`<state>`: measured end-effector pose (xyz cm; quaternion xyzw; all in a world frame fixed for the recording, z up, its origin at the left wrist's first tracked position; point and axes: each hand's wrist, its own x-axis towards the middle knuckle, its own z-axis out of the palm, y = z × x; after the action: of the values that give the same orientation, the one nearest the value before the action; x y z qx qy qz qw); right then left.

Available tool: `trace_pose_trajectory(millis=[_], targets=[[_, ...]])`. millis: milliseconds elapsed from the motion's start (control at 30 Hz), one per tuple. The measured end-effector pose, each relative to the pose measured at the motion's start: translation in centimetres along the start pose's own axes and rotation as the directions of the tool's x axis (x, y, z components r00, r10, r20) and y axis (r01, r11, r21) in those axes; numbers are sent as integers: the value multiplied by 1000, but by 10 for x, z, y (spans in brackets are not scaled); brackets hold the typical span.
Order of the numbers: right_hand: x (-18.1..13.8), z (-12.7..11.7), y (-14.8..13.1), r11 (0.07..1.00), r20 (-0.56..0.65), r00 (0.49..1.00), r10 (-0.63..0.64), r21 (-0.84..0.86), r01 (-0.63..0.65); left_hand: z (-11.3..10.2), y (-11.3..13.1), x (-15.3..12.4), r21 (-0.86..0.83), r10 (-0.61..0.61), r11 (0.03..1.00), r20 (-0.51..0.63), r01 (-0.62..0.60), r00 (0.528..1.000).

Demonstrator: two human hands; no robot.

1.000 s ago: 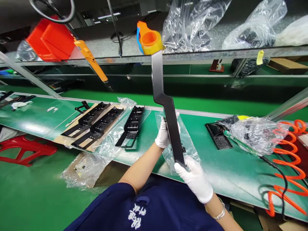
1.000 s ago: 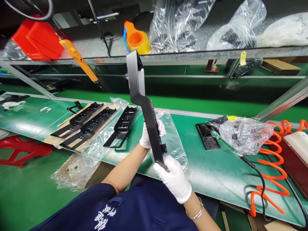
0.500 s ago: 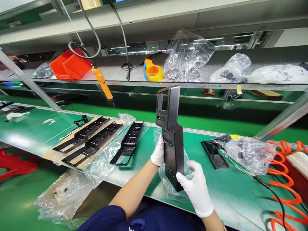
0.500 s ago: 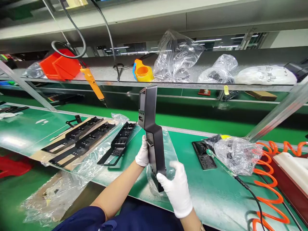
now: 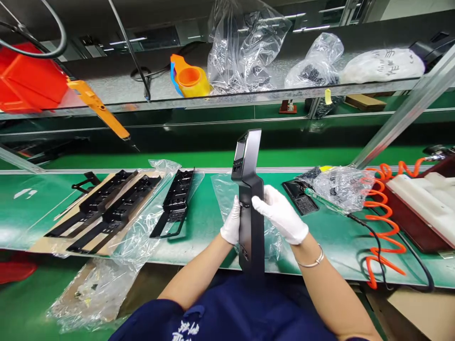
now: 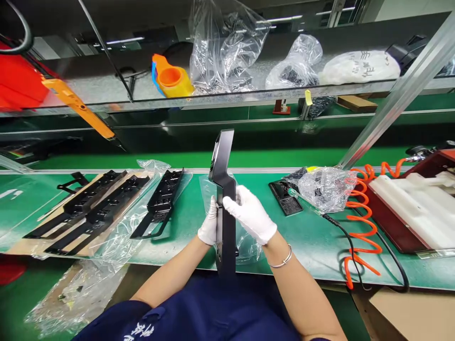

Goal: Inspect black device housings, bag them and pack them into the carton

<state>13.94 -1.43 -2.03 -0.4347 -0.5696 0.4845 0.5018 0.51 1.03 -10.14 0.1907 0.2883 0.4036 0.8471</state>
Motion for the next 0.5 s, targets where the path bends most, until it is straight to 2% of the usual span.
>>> trace_pose_trajectory(millis=[67, 167, 200, 267, 333, 367, 433, 500], targets=[[1, 1, 2, 999, -73, 996, 44, -12, -45, 0, -1, -3, -5, -18, 1000, 3, 19, 1000], [5, -2, 3, 996, -210, 975, 66, -50, -78, 4, -3, -10, -21, -110, 994, -57, 109, 992], [6, -3, 3, 996, -195, 978, 68, -49, -79, 6, -3, -11, -29, -135, 991, -78, 133, 988], [6, -6, 3, 997, -75, 995, 63, -30, -65, 10, -2, -14, -41, -151, 988, -118, 147, 982], [4, -6, 3, 998, 42, 998, 56, 0, -56, 13, -1, -16, -49, -121, 992, -148, 115, 982], [4, -5, 3, 998, 57, 997, 60, 19, -61, 14, -1, -16, -49, -97, 995, -161, 90, 982], [4, -3, 5, 995, -19, 996, 85, 44, -84, 16, -1, -18, -44, -83, 996, -169, 76, 982], [4, -2, 6, 993, -139, 984, 109, 51, -103, 16, -1, -20, -34, -138, 990, -161, 135, 977]])
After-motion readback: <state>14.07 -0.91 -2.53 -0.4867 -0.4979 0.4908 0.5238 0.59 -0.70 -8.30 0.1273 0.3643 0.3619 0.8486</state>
